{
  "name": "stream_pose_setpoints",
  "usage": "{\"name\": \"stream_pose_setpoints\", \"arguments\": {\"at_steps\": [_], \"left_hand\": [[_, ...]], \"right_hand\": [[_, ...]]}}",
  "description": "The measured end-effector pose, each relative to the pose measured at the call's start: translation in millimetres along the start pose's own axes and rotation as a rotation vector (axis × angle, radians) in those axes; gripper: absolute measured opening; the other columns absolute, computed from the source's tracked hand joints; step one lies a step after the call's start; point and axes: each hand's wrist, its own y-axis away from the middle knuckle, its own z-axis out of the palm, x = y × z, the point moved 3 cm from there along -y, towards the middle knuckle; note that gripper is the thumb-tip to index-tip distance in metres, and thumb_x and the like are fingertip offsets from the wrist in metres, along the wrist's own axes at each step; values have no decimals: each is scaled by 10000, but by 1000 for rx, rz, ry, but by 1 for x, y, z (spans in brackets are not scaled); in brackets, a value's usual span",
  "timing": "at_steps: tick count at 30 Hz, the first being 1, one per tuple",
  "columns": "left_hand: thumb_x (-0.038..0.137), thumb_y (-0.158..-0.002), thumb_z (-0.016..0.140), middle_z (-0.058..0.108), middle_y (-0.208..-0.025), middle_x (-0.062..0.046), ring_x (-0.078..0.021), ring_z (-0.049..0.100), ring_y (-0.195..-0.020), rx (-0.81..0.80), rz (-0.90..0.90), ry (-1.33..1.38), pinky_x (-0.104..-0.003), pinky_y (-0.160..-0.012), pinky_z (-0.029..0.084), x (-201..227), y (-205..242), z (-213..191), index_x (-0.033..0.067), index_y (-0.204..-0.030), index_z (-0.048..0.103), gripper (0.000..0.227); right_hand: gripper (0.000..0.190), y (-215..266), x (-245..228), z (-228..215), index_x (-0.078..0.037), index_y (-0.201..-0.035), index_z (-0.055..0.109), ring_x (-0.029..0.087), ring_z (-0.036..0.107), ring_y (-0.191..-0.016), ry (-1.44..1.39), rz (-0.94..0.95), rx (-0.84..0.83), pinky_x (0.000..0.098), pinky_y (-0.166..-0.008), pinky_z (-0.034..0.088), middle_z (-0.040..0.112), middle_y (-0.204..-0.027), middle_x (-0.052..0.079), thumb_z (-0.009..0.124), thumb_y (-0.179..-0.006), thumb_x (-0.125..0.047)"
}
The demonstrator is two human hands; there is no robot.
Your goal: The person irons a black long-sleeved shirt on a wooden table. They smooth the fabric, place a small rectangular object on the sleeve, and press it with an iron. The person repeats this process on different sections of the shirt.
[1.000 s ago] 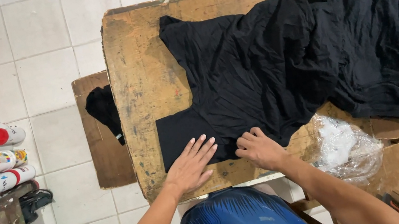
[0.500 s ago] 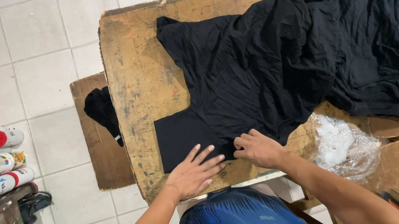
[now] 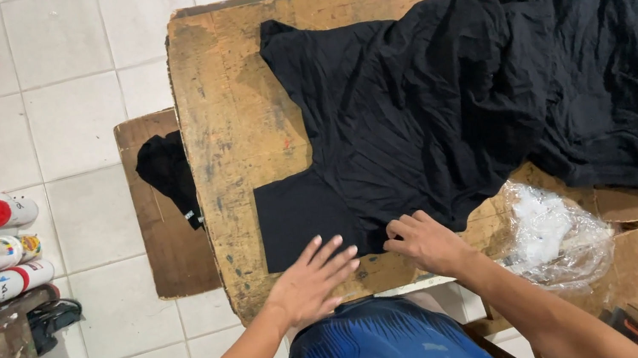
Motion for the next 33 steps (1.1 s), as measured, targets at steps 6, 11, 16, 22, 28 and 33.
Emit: {"name": "stream_pose_setpoints", "arguments": {"at_steps": [6,11,16,22,28,33], "left_hand": [[45,-959,499,285,-1632,-215,-374,216,-1524,-171,131,269,-520,-1250,128,21,28,-9,37,-1562,320,629],[385,-1010,448,264,-1646,-221,-428,192,-1533,18,-250,-138,-547,-1239,165,1,35,-7,93,-1570,334,642],[613,-931,454,185,-1698,-97,-335,165,-1556,48,-229,-178,-483,-1276,119,-22,68,0,155,-1607,237,844],[516,-977,465,278,-1627,-46,-335,238,-1501,28,-150,-142,-540,-1251,146,-33,73,-13,302,-1572,293,656],[517,-967,517,413,-1431,-85,-351,318,-1443,17,-188,-87,-538,-1242,200,-35,57,-13,237,-1548,352,666],[505,-977,506,389,-1448,-68,-355,296,-1458,-8,-152,-58,-543,-1239,200,-37,60,-20,362,-1512,382,568]], "right_hand": [[294,1,-3,-14,-141,-1100,682,269,560,-862,-95,-12,134,408,-712,409,564,-1096,90,644,-861,24],[362,4,-4,-8,-121,-1115,675,276,566,-864,-130,-4,130,410,-732,417,563,-1109,105,622,-829,94],[102,5,2,3,-211,-947,559,210,483,-838,21,13,30,359,-719,373,452,-1027,5,579,-897,-125],[80,6,3,10,-217,-972,565,210,493,-853,-4,31,21,359,-721,380,457,-1022,-1,549,-922,-156],[193,6,9,18,-225,-998,564,210,461,-837,34,7,-21,357,-723,379,442,-1066,7,697,-859,-204],[241,3,11,20,-225,-990,568,218,471,-861,44,-3,-57,362,-728,389,439,-1089,12,741,-822,-215]]}}
